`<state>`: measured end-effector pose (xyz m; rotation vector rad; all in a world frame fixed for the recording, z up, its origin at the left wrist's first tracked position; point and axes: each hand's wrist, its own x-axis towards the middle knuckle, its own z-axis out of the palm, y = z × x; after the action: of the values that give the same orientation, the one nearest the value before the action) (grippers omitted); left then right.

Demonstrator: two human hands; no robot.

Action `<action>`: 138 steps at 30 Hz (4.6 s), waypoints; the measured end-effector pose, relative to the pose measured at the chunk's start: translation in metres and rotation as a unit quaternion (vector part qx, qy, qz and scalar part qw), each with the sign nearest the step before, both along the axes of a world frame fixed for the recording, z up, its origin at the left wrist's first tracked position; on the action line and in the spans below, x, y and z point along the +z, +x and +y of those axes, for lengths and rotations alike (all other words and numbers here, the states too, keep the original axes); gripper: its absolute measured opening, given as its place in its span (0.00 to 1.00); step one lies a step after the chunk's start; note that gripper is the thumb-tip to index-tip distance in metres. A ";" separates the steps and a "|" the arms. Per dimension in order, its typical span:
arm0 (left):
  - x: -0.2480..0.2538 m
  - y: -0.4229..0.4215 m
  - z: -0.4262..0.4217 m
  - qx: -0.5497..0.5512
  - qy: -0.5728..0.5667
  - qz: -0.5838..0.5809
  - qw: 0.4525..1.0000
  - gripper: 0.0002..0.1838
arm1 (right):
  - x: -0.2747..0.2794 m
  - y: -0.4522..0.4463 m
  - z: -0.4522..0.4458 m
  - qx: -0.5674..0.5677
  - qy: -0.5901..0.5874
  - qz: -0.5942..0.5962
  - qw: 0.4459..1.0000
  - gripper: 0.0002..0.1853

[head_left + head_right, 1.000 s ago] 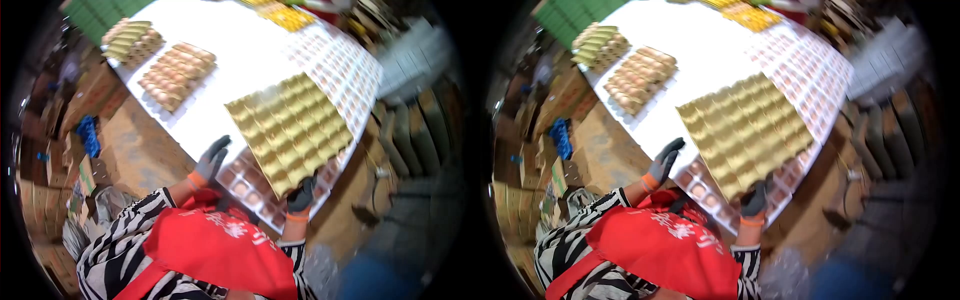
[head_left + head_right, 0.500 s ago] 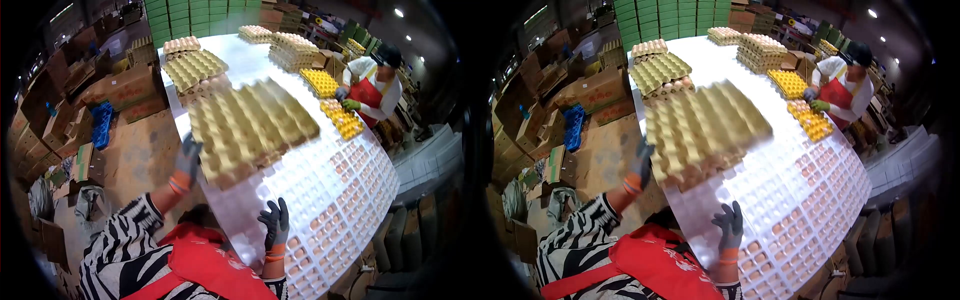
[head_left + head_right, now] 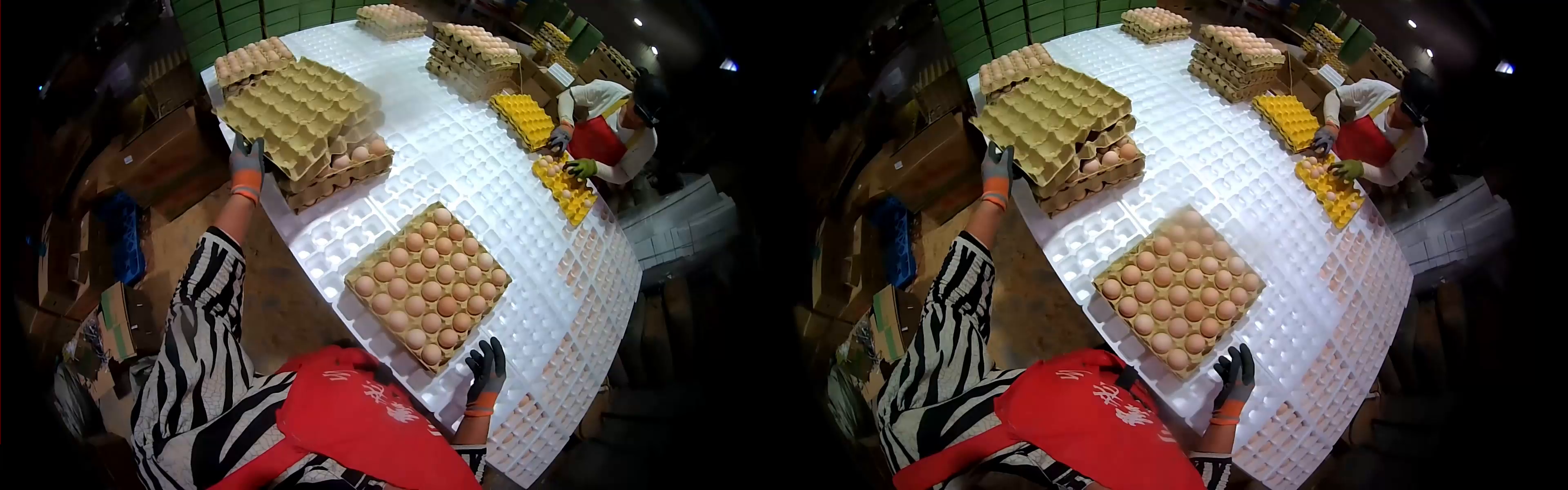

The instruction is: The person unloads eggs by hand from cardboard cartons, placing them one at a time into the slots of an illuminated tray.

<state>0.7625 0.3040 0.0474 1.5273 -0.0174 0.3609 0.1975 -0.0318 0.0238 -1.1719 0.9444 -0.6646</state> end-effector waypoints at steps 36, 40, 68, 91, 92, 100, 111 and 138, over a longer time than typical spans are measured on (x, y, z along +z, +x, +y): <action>0.009 -0.282 -0.174 -0.703 -0.009 0.251 0.665 0.13 | 0.016 0.003 0.064 -0.064 0.066 -0.168 0.981 0.22; 0.022 -0.308 -0.198 -0.641 0.318 -0.199 0.669 0.14 | 0.043 0.041 0.060 0.079 -0.434 0.281 0.852 0.26; 0.066 -0.261 -0.306 -0.667 0.359 -0.184 0.627 0.28 | 0.062 0.033 -0.094 0.108 -0.015 0.181 0.977 0.30; -0.096 -0.237 -0.666 -0.553 0.290 -0.243 0.742 0.22 | -0.090 0.016 -0.455 -0.216 -0.398 0.050 0.890 0.15; -0.112 -0.228 -0.667 -0.545 0.344 -0.297 0.704 0.22 | -0.092 0.010 -0.454 -0.161 -0.423 0.115 0.884 0.16; -0.006 -0.212 -0.568 -0.691 0.294 -0.043 0.659 0.25 | -0.023 0.015 -0.335 -0.101 -0.398 0.163 0.897 0.22; 0.022 -0.270 -0.313 -0.576 0.450 -0.458 0.505 0.20 | 0.041 0.080 -0.075 0.211 -0.492 0.241 0.809 0.20; 0.023 -0.243 -0.379 -0.544 0.507 -0.231 0.627 0.22 | 0.045 0.105 -0.150 0.140 -0.249 0.152 0.946 0.32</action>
<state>0.5193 -0.0754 0.0703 2.1133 -1.7645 -0.3607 0.3021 -0.1822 0.0686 -1.8635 0.8606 -0.5098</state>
